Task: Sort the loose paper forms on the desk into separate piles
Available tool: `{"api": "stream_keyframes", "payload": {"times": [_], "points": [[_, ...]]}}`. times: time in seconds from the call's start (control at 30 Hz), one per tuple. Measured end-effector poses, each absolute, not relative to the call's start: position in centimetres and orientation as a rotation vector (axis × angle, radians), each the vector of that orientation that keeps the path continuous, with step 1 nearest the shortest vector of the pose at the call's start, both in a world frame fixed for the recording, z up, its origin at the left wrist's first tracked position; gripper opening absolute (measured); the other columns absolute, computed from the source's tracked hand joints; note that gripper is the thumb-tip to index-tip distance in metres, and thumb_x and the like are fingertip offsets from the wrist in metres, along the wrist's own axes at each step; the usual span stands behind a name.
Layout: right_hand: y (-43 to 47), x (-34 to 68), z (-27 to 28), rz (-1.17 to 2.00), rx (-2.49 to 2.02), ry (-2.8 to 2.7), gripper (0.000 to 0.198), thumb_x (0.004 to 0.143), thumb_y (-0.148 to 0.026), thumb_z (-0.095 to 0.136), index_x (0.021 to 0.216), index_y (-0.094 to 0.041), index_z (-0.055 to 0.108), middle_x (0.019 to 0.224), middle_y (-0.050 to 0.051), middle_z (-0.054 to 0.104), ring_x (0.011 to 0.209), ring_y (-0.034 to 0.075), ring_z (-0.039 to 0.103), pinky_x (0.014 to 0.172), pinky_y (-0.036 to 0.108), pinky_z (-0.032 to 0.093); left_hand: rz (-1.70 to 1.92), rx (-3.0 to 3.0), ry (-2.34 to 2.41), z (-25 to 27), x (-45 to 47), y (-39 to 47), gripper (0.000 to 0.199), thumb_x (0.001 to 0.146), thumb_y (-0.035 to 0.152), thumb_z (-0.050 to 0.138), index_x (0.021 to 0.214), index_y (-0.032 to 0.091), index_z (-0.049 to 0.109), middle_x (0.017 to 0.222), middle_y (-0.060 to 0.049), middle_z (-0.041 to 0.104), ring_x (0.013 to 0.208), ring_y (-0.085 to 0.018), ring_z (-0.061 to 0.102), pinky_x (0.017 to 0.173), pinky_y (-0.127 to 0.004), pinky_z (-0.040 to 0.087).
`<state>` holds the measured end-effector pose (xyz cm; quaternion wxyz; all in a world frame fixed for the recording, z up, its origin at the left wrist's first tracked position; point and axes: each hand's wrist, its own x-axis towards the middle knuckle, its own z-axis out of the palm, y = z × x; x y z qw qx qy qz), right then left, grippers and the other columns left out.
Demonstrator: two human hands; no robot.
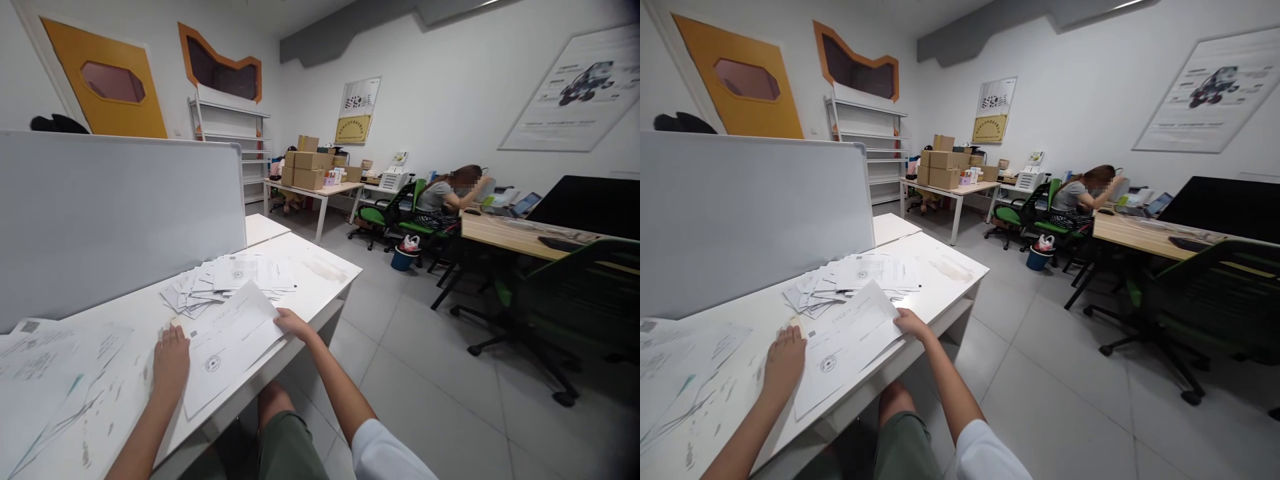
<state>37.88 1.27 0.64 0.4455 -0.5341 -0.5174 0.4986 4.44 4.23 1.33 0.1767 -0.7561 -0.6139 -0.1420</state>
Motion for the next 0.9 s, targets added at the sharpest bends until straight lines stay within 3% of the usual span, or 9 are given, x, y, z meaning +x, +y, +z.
{"api": "stream_keyframes", "payload": {"times": [0.13,0.3,0.4,0.53,0.67,0.9], "points": [[1.0,37.7,0.5,1.221,-1.317,-1.246,0.031,0.065,-0.022,0.049,0.090,-0.018,0.067,0.075,-0.001,0.063,0.076,0.019,0.056,0.077,0.031,0.042,-0.391,-2.156,-1.695,2.1,4.8,3.5,0.055,0.095,0.018,0.016,0.134,-0.011,0.041,0.136,-0.031,0.046,0.133,-0.036,0.038,0.103,-0.046,0.035],[0.4,37.3,0.5,1.169,-1.282,-1.197,0.032,0.065,-0.023,0.051,0.092,-0.018,0.067,0.078,-0.001,0.065,0.080,0.020,0.058,0.080,0.033,0.043,-0.496,-2.184,-1.915,2.8,4.3,2.7,0.054,0.096,0.027,0.019,0.143,0.004,0.036,0.138,-0.019,0.050,0.130,-0.034,0.042,0.099,-0.044,0.040],[0.1,36.9,0.4,1.149,-1.234,-1.167,0.032,0.066,-0.027,0.054,0.094,-0.019,0.067,0.079,0.000,0.067,0.081,0.021,0.059,0.080,0.034,0.045,-0.544,-2.186,-2.005,3.0,4.0,2.4,0.055,0.096,0.031,0.021,0.146,0.010,0.031,0.133,-0.018,0.055,0.128,-0.034,0.045,0.097,-0.045,0.041],[-0.2,36.9,-0.1,1.083,-1.206,-1.071,0.035,0.067,-0.036,0.056,0.096,-0.019,0.064,0.083,0.002,0.067,0.083,0.022,0.060,0.078,0.033,0.046,-0.665,-2.129,-2.087,2.5,3.7,2.4,0.065,0.096,0.039,0.022,0.148,0.001,0.018,0.138,-0.023,0.048,0.132,-0.034,0.039,0.101,-0.044,0.038],[-0.4,38.1,0.0,1.000,-1.218,-0.925,0.041,0.071,-0.043,0.053,0.105,-0.022,0.059,0.095,0.005,0.066,0.091,0.023,0.060,0.078,0.033,0.048,-0.711,-2.109,-2.142,1.3,3.5,3.2,0.063,0.095,0.040,0.025,0.145,0.001,0.028,0.147,-0.020,0.039,0.138,-0.035,0.030,0.109,-0.046,0.029],[0.1,37.7,1.7,1.060,-1.255,-0.944,0.027,0.060,-0.042,0.059,0.083,-0.027,0.058,0.087,0.006,0.065,0.083,0.024,0.061,0.072,0.036,0.053,-0.596,-2.080,-2.139,0.7,3.7,2.0,0.051,0.095,0.031,0.031,0.135,0.004,0.047,0.146,-0.022,0.039,0.137,-0.035,0.032,0.109,-0.049,0.027]]}}
